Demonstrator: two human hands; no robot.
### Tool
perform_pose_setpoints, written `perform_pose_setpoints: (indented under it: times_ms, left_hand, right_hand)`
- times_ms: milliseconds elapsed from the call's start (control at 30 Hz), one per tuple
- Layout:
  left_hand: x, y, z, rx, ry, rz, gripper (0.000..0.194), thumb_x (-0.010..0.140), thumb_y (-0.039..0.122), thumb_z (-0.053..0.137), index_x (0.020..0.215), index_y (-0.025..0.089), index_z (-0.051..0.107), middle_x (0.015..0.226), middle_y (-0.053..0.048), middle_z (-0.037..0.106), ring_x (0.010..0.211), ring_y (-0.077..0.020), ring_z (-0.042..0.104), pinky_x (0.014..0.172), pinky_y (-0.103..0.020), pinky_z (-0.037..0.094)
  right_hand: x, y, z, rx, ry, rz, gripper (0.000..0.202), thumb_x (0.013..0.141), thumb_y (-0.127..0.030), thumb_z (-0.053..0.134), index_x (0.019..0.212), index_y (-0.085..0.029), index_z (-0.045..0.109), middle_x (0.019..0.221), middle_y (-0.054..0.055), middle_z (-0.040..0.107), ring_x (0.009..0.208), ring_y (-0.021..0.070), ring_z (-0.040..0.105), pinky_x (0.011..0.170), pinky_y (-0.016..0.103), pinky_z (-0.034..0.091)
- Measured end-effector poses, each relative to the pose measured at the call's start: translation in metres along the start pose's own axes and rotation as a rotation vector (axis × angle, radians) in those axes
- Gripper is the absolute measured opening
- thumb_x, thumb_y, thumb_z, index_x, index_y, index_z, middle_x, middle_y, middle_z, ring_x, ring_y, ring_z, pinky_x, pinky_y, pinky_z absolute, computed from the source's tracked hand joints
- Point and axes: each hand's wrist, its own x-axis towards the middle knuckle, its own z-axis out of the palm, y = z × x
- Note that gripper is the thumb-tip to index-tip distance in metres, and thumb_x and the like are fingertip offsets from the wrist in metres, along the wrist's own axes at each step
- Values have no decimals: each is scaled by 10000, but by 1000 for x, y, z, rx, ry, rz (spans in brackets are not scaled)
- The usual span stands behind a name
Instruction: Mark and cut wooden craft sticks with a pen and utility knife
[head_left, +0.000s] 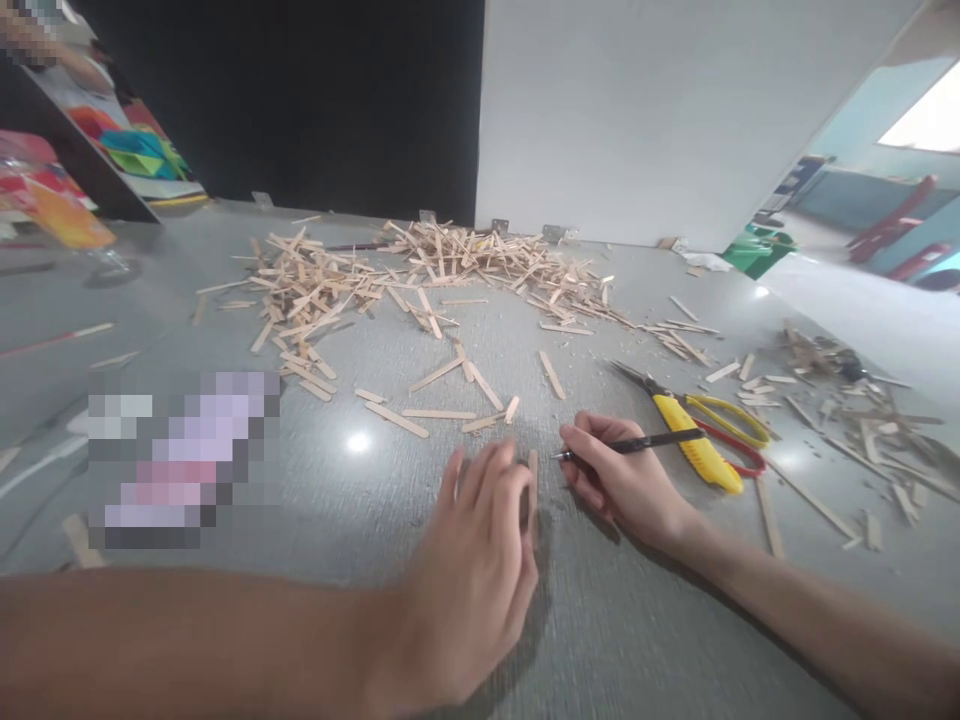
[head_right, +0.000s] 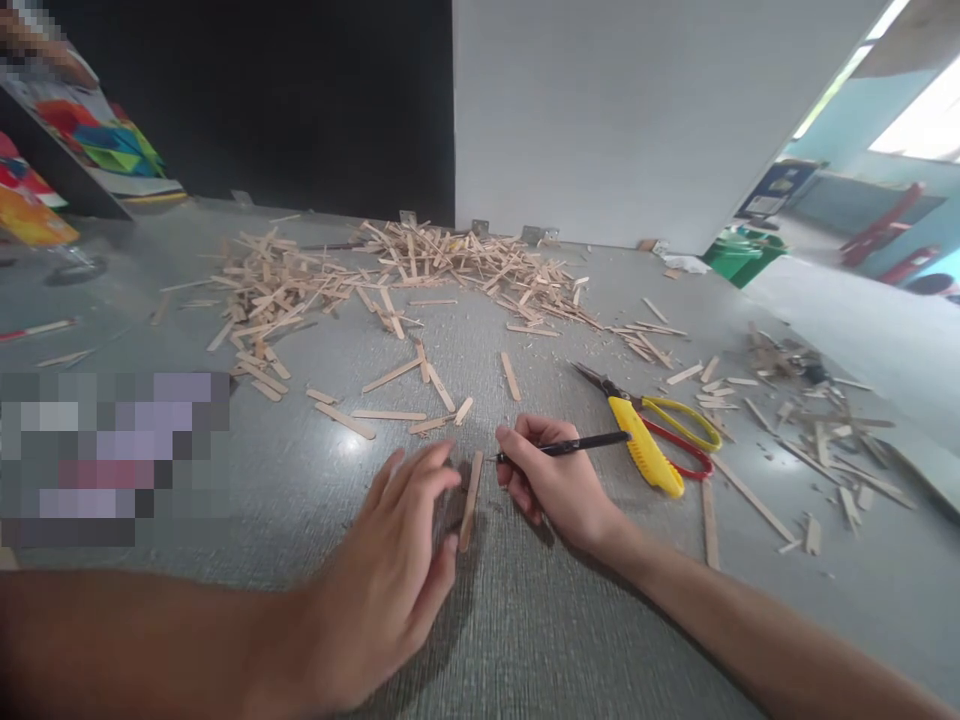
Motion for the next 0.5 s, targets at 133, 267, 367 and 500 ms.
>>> perform_pose_setpoints:
  times_ms: [133, 267, 367, 500]
  left_hand:
    - [9, -11, 6, -85, -3, -131, 518, 986, 174, 461, 1467, 113, 279, 1538, -277, 414, 1507, -406, 367, 1220, -705, 344]
    - [14, -19, 7, -126, -57, -139, 569, 1012, 283, 512, 1516, 136, 290, 1550, -243, 434, 1520, -392, 349, 1247, -692, 312]
    - [17, -23, 5, -113, -140, -101, 532, 1008, 334, 549, 1507, 216, 404, 1632, -187, 386, 1575, -428, 238, 1239, -722, 291]
    - [22, -25, 2, -93, -179, -87, 480, 988, 372, 593, 1427, 194, 515, 1625, -199, 406, 1564, -463, 241, 1209, -766, 286]
  right_hand:
    - [2, 3, -1, 70, 3, -29, 450, 926, -495, 740, 631, -200, 572, 433, -46, 573, 289, 54, 411, 271, 138, 309]
    - [1, 4, -1, 67, 0, -54, 398, 880, -458, 799, 661, -199, 591, 498, -24, 649, 323, 71, 492, 304, 153, 378]
    - [-3, 2, 0, -67, -95, -34, 415, 906, -452, 764, 633, -194, 589, 388, -41, 568, 260, 66, 422, 269, 153, 308]
    - [-8, 2, 4, -201, -144, -45, 402, 916, -407, 759, 635, -205, 553, 402, -60, 543, 296, 62, 446, 301, 147, 319]
